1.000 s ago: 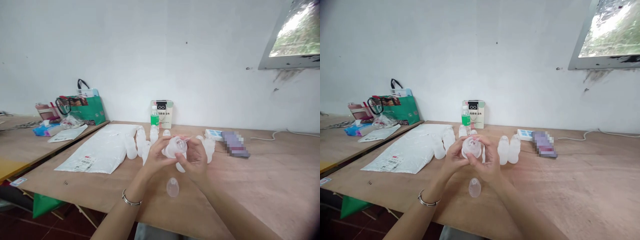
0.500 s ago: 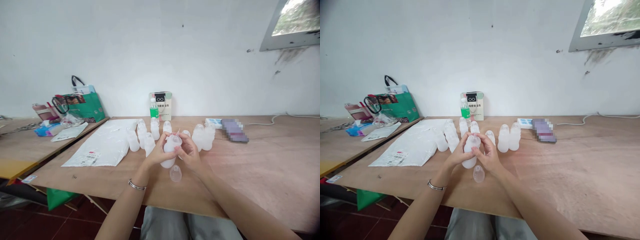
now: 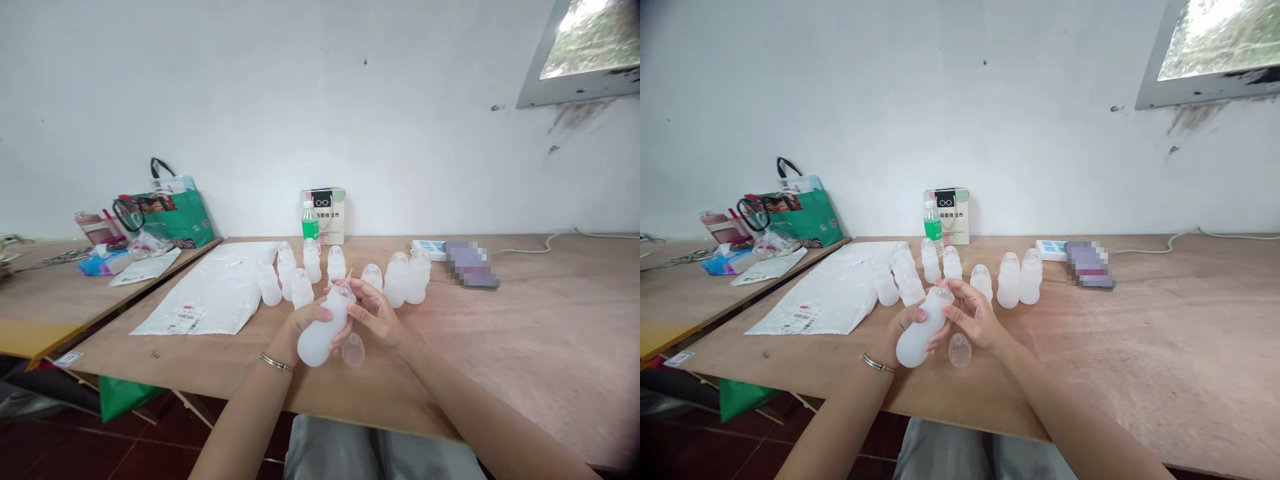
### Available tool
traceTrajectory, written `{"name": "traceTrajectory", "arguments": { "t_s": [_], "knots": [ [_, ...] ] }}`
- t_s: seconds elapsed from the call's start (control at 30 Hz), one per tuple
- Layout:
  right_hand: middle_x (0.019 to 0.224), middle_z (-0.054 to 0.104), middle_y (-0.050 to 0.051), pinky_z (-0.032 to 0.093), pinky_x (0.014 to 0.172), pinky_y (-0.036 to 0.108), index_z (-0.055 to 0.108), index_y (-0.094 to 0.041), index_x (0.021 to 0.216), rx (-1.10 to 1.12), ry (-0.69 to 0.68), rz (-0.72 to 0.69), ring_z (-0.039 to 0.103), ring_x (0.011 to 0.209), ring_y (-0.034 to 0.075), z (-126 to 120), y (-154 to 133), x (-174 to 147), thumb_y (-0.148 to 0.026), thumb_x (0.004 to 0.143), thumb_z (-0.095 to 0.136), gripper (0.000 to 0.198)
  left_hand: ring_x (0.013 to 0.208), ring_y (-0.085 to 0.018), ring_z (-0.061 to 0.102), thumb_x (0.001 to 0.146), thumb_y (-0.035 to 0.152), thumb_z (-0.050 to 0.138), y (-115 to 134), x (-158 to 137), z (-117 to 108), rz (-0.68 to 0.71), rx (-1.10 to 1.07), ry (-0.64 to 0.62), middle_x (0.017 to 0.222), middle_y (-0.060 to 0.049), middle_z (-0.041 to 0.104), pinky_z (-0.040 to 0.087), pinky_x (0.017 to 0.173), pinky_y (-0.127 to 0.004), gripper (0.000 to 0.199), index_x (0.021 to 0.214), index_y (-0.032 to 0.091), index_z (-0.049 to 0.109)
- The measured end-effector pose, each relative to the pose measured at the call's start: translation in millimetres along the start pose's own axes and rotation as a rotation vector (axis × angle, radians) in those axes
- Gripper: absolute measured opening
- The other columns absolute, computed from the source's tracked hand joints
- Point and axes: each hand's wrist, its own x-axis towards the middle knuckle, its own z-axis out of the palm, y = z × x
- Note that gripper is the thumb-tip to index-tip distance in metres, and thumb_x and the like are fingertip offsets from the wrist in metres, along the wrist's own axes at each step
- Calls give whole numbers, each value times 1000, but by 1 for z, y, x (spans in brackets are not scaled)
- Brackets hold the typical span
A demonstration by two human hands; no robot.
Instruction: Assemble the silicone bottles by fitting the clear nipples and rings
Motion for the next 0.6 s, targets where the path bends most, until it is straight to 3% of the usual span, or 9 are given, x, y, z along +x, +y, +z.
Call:
{"name": "traceTrajectory", "arguments": {
  "t_s": [0.1,0.2,0.3,0.5,0.6],
  "knots": [
    [113,64,9,58,73,37,54,-26,110,10,-6,6,66,101,24,1,1,-1,-48,82,61,36,40,-13,48,57,60,70,0,-2,-3,-32,-34,-12,50,0,54,42,42,-29,48,77,19,54],
    [109,58,6,58,49,30,46,-28,107,62,42,41,69,75,19,3,8,-1,-46,81,63,35,49,-15,55,57,53,77,-2,4,-8,14,26,-1,57,-2,59,46,49,-29,45,80,19,57],
    [99,51,0,55,36,27,38,-29,100,93,97,79,62,55,12,3,15,0,-42,77,69,40,53,-15,58,59,46,80,-7,10,-13,38,61,48,62,-1,62,47,52,-27,47,89,17,58],
    [116,50,3,54,37,27,36,-30,104,121,60,57,56,44,5,6,17,-2,-45,84,59,33,55,-14,61,60,41,80,-10,5,-24,-12,70,58,65,-2,63,49,53,-25,42,82,13,58],
    [112,52,2,56,39,30,35,-31,106,147,77,55,58,44,6,8,18,-2,-41,85,59,33,55,-15,61,60,41,80,-6,1,-24,-14,60,60,65,-2,64,49,54,-26,45,86,14,57]
  ]
}}
